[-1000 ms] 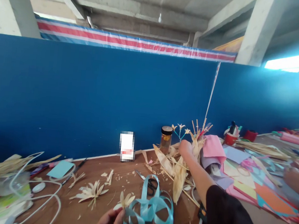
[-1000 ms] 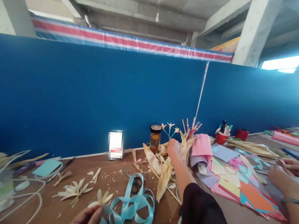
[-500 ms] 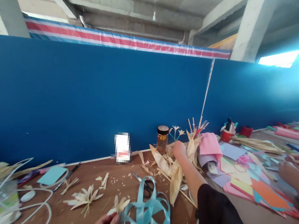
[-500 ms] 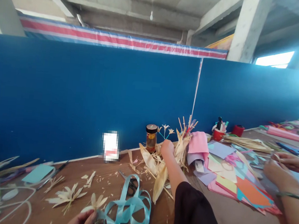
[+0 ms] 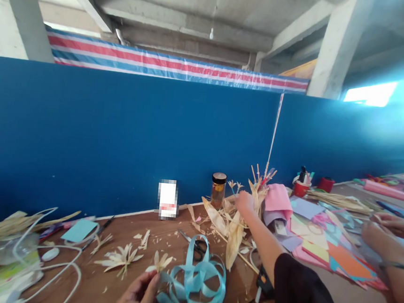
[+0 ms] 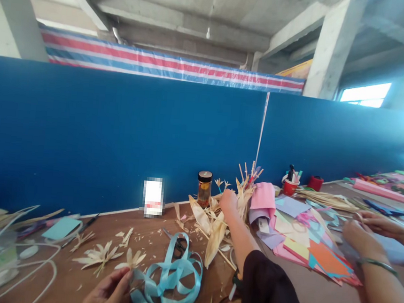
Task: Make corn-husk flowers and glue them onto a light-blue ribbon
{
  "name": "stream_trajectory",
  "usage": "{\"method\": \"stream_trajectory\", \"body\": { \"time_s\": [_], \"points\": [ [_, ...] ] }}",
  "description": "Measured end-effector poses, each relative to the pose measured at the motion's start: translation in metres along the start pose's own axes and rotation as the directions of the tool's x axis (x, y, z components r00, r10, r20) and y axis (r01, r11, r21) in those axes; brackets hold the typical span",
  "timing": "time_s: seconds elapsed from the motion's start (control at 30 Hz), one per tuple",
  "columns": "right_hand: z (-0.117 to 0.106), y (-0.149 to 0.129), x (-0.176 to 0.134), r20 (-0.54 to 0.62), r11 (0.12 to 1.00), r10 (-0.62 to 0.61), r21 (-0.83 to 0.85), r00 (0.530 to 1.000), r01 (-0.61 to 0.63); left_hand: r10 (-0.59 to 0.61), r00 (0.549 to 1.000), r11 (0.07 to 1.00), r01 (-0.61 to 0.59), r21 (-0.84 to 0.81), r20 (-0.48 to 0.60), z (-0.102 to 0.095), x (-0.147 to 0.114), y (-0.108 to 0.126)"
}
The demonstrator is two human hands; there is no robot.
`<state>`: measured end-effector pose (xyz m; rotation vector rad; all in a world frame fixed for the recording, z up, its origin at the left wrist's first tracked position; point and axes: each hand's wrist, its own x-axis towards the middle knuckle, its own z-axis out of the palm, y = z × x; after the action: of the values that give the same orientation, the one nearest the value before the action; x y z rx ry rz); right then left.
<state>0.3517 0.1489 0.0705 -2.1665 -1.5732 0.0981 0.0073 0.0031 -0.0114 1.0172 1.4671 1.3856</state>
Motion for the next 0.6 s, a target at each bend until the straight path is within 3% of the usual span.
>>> {"method": "stream_trajectory", "body": {
  "time_s": [0.2, 0.27, 0.4, 0.5, 0.6],
  "points": [
    [-0.006, -0.040, -0.049, 0.020, 0.970, -0.224, 0.107, 0.974, 0.221, 0.058, 0.991, 0.993, -0.069, -0.091, -0.119, -0.006, 0.011, -0.002],
    [-0.003, -0.061, -0.081, 0.050, 0.922, -0.357, 0.177, 0.933, 0.344, 0.069, 0.988, 0.986, -0.090, -0.143, -0.141, -0.007, 0.011, 0.002],
    [0.010, -0.100, -0.155, 0.128, 0.795, -0.585, 0.283, 0.801, 0.536, 0.057, 0.989, 0.975, -0.085, -0.207, -0.134, -0.010, 0.011, 0.011],
    [0.024, -0.119, -0.195, 0.146, 0.761, -0.633, 0.302, 0.760, 0.575, 0.043, 0.993, 0.966, -0.069, -0.249, -0.108, -0.011, 0.009, 0.013],
    [0.037, -0.130, -0.212, 0.175, 0.795, -0.603, 0.215, 0.778, 0.568, 0.028, 0.998, 0.949, -0.044, -0.312, -0.054, -0.010, 0.006, 0.014]
  ]
}}
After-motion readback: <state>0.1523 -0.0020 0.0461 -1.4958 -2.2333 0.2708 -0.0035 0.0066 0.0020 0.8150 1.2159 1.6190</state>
